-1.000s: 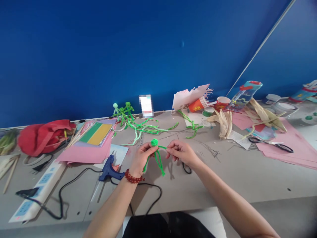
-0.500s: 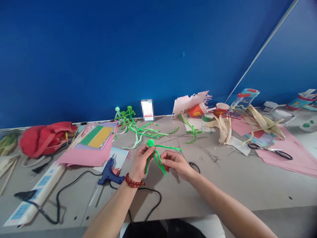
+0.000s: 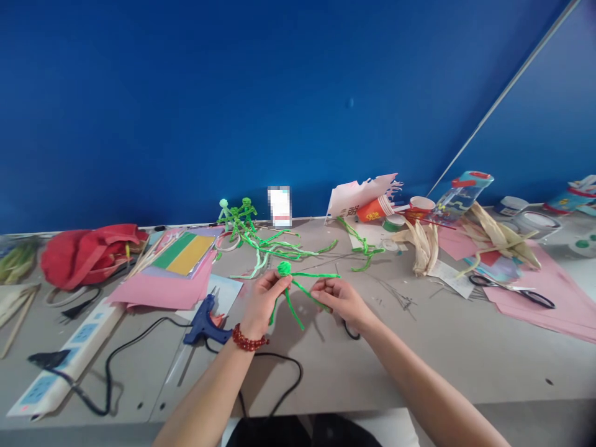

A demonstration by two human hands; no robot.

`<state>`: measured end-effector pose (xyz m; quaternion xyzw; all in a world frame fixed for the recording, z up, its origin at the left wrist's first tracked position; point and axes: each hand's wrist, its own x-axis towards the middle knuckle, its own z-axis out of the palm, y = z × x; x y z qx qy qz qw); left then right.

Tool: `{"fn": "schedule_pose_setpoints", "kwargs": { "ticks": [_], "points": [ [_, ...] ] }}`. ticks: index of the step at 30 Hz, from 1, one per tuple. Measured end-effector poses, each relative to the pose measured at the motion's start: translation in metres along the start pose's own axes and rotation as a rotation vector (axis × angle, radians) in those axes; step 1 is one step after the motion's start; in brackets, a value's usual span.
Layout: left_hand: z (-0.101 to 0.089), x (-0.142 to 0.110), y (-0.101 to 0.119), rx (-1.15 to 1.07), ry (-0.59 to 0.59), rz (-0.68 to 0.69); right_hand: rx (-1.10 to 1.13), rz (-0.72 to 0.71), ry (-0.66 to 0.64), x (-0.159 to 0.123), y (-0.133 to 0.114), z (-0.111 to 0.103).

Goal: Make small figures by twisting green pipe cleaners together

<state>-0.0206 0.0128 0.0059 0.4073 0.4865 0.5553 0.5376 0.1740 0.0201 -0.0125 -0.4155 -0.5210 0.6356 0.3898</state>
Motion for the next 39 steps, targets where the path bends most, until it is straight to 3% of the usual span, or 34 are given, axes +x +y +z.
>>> {"fn": "schedule_pose_setpoints", "kwargs": {
  "ticks": [2,5,7,9,12,14,19,25,33,39],
  "points": [
    [0.002,-0.001,0.001,0.010,-0.020,-0.020,-0.043,-0.097,0.144,0.001,-0.003,-0.004],
    [0.006,-0.004,0.003,0.016,-0.064,-0.038,-0.111,-0.381,0.413,-0.001,-0.007,-0.008],
    [0.009,-0.006,0.003,0.020,-0.091,-0.049,-0.252,-0.539,0.441,-0.003,-0.008,-0.008],
    [0.010,-0.007,0.002,0.017,-0.114,-0.061,-0.451,-0.610,0.334,-0.005,-0.008,-0.004],
    [0.010,-0.008,0.000,-0.020,-0.149,-0.093,-0.666,-0.592,0.156,-0.008,-0.007,0.002],
    [0.009,-0.008,-0.001,-0.088,-0.160,-0.158,-0.691,-0.549,0.133,-0.008,-0.005,0.004],
    [0.008,-0.008,-0.001,-0.328,-0.161,-0.274,-0.636,-0.511,0.203,-0.009,-0.003,0.004],
    [0.012,-0.009,-0.005,-0.356,-0.211,-0.301,-0.636,-0.580,0.198,-0.014,-0.004,0.008],
    [0.010,-0.012,-0.011,-0.453,-0.327,-0.307,-0.683,-0.579,0.322,-0.013,0.001,0.006],
    [0.010,-0.009,-0.008,-0.539,-0.444,-0.448,-0.683,-0.614,0.339,-0.011,0.003,0.005]
  ]
}}
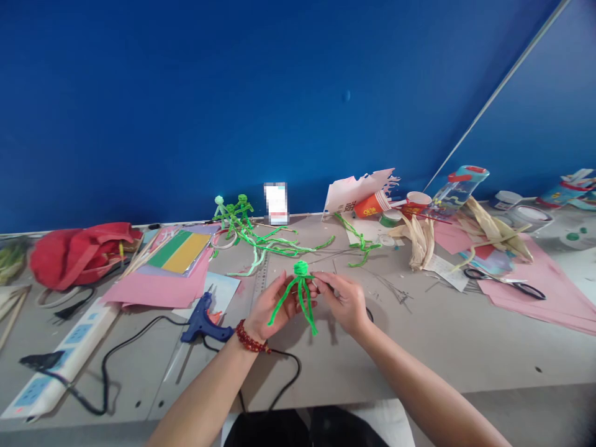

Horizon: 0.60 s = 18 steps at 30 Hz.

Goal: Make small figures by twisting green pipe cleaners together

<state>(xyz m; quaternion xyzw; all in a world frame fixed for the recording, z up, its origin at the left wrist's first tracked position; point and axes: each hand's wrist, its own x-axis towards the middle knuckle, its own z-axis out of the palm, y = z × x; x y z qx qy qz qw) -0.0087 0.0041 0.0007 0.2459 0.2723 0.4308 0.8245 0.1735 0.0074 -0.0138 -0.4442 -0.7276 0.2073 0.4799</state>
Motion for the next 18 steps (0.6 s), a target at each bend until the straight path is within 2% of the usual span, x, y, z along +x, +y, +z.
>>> {"fn": "schedule_pose_setpoints", "kwargs": {
  "ticks": [3,8,13,18],
  "points": [
    [0.001,0.000,-0.001,0.038,0.004,0.008,0.009,-0.011,-0.011,0.001,-0.001,-0.001],
    [0.005,0.000,-0.004,0.061,0.074,0.034,0.014,0.012,-0.019,0.001,-0.002,-0.002],
    [0.008,-0.001,-0.005,0.129,0.052,0.120,0.035,0.031,-0.024,0.002,-0.003,-0.001],
    [0.011,-0.002,-0.005,0.153,0.046,0.128,0.030,0.052,-0.024,0.003,-0.005,-0.003]
  ]
}}
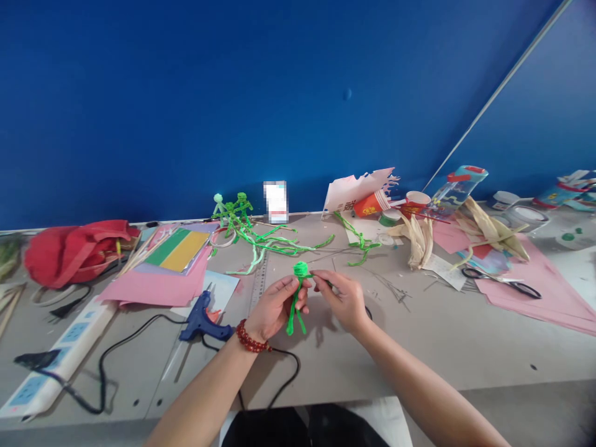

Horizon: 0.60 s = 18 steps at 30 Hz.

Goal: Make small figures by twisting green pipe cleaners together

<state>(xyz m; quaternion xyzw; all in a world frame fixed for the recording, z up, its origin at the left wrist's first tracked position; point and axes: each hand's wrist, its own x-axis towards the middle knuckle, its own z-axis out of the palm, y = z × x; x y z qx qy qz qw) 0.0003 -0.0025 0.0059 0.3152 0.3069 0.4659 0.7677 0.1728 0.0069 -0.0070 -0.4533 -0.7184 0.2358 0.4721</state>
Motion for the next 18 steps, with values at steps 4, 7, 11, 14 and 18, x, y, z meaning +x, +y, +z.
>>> {"fn": "schedule_pose_setpoints", "kwargs": {
  "ticks": [4,7,11,14,18],
  "points": [
    [-0.0004,0.0017,0.0009,-0.001,0.048,-0.007,-0.046,-0.068,-0.059,-0.0004,-0.0015,0.0006],
    [-0.0027,0.0036,-0.0003,0.037,0.091,-0.019,-0.132,-0.122,-0.078,-0.0005,-0.0030,0.0015],
    [-0.0042,0.0049,-0.0046,0.102,0.130,0.035,-0.256,-0.207,-0.082,-0.0008,-0.0045,0.0015],
    [-0.0031,0.0037,-0.0065,0.155,0.147,0.085,-0.328,-0.270,-0.067,-0.0011,-0.0048,0.0010],
    [-0.0035,0.0019,-0.0071,0.266,0.199,0.138,-0.441,-0.334,-0.070,-0.0014,-0.0057,0.0009]
  ]
}}
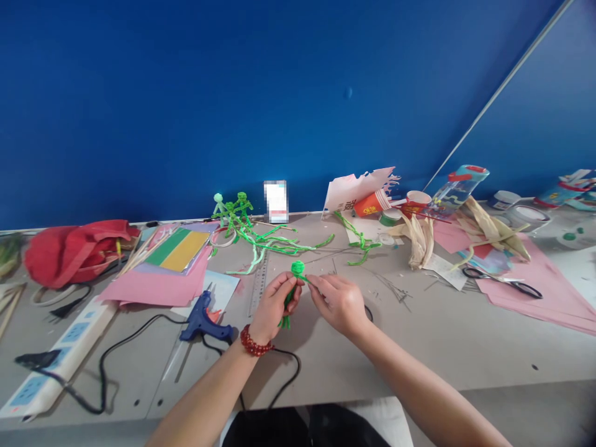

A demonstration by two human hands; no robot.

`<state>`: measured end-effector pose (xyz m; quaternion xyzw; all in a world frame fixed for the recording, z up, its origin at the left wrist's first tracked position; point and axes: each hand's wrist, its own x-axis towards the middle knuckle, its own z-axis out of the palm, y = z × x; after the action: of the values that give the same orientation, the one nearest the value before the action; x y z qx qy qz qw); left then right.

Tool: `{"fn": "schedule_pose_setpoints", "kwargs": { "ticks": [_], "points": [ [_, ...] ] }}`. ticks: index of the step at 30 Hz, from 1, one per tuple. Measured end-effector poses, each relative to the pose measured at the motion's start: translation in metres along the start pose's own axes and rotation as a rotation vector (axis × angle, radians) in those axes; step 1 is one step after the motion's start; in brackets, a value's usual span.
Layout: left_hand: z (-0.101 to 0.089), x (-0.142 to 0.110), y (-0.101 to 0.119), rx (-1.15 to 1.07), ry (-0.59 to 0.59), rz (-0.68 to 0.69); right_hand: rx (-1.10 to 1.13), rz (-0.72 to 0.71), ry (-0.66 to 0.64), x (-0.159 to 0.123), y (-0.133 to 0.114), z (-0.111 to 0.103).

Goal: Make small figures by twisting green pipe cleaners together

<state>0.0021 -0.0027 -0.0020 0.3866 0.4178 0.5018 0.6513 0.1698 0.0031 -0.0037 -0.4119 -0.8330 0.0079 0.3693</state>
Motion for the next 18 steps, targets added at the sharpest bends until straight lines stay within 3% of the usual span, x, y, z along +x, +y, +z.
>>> {"fn": "schedule_pose_setpoints", "kwargs": {
  "ticks": [8,14,18],
  "points": [
    [-0.005,0.003,-0.005,0.352,0.114,0.131,-0.236,-0.159,-0.067,0.005,-0.009,-0.010],
    [-0.007,0.001,-0.005,0.618,0.021,0.238,-0.285,-0.318,-0.165,0.021,-0.007,-0.026],
    [-0.007,0.001,-0.004,0.833,-0.055,0.335,-0.222,-0.436,-0.379,0.044,-0.004,-0.040]
  ]
}}
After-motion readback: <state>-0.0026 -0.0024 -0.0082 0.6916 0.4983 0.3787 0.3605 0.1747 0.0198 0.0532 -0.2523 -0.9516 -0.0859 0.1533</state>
